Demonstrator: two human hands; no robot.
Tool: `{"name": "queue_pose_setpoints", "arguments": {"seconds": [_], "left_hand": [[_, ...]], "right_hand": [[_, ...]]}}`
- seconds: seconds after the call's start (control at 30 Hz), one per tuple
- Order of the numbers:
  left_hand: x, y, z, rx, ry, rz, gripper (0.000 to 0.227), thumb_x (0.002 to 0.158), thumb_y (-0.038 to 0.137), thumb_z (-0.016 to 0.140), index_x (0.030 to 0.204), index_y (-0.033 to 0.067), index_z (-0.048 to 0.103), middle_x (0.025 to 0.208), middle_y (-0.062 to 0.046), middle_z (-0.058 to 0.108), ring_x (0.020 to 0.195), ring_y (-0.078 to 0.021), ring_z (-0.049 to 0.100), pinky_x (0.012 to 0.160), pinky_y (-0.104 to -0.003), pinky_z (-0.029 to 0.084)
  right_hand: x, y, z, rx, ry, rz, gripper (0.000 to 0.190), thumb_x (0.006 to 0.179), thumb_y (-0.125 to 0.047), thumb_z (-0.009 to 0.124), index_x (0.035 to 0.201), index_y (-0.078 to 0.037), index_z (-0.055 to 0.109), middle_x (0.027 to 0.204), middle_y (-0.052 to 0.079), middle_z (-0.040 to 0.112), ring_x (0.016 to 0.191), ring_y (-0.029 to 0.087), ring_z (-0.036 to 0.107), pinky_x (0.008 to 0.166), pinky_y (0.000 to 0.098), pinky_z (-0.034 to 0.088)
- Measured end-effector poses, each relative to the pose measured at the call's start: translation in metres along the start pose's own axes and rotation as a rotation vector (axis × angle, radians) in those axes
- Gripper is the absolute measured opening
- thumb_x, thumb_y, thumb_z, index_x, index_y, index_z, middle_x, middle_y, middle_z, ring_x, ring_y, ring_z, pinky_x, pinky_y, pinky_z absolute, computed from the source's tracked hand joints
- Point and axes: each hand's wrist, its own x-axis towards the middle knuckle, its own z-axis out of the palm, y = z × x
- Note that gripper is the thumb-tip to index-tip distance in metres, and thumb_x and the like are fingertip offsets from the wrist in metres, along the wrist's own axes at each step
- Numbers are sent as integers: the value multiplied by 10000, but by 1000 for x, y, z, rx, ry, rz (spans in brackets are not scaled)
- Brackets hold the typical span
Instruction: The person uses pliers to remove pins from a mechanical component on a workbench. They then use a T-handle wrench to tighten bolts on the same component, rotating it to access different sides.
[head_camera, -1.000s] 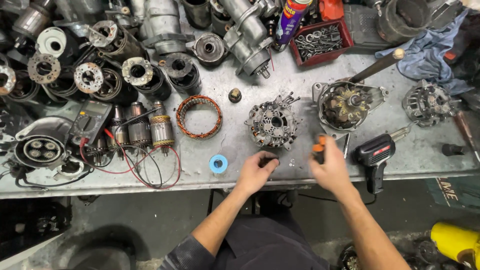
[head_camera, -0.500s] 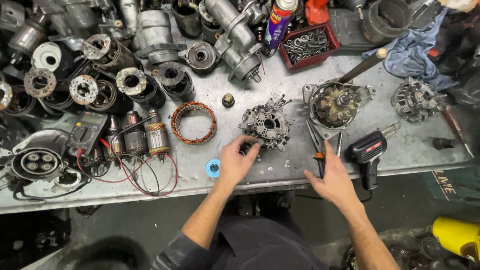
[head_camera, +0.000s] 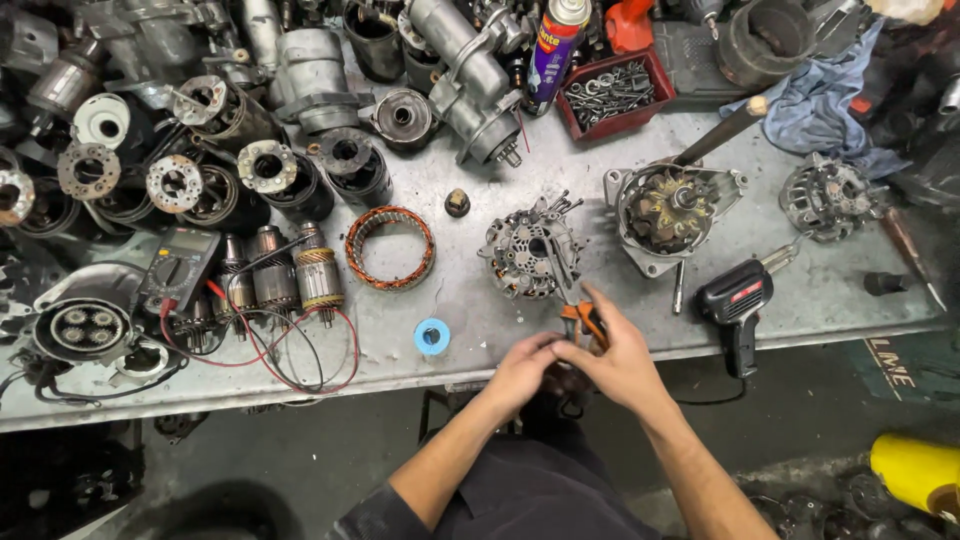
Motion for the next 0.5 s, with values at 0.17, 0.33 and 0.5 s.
{"name": "queue_pose_setpoints", "arguments": {"seconds": [0.17,0.33,0.5], "left_hand": [[-3,-23,-33,6,221,102,368,1036,246,520,1311,28,632,1021,-87,728,827,-142,671,717,-269,541],[-14,-10,-34,59,306,193,366,1053,252,519,1279,3,663,1004,-36,738,832,-82,671,693,-234,544],[-12,-8,-31,28,343,102,312,1049,270,514,1173,28,667,803,-40,652,639,-124,590,539,-275,479]], "right_hand": [[4,-3,15,-311,-53,115,937,724,-386,860,1512,-63,470,1334,136,674,1101,292,622,913,388,510],[3,8,31,-335,-19,-74,882,798,-386,846,1489,-7,451,1405,206,601,1293,333,602,1062,409,474],[2,5,44,-343,41,-111,821,817,-237,781,1503,15,405,1337,213,611,1243,360,611,1043,411,474]]}}
